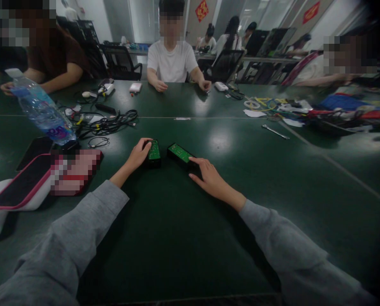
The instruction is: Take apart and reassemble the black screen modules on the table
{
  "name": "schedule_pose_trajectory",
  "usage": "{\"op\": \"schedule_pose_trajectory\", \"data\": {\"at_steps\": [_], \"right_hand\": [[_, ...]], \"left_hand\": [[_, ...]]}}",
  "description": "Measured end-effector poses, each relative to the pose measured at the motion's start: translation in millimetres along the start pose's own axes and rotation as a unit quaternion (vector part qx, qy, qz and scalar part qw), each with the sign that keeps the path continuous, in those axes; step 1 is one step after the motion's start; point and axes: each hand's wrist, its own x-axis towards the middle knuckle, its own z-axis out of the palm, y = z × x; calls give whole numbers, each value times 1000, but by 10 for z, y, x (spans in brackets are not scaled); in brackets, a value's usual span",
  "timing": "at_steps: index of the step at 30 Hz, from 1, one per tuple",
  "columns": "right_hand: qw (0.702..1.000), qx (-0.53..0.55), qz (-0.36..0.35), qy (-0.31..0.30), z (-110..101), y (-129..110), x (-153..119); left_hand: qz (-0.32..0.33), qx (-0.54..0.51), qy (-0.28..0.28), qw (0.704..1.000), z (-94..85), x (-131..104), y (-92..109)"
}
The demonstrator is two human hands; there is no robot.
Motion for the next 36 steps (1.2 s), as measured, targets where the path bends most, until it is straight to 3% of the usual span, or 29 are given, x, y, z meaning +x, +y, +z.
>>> {"op": "schedule_pose_trajectory", "data": {"at_steps": [7, 11, 17, 22, 36], "right_hand": [[1000, -3, 0, 0, 2, 3, 1], [1000, -6, -5, 5, -5, -30, -4], [1000, -7, -22, 6, 25, -202, -17], [1000, 14, -27, 4, 55, -340, -40], [999, 2, -35, -14, 12, -348, -76]], "left_hand": [[-7, 52, -42, 998, -33, -71, 158], [0, 85, -29, 996, -12, -117, 240], [3, 113, 50, 992, 264, -253, 420], [2, 97, 7, 995, 407, -308, 528], [14, 1, -47, 999, 342, -243, 383]]}}
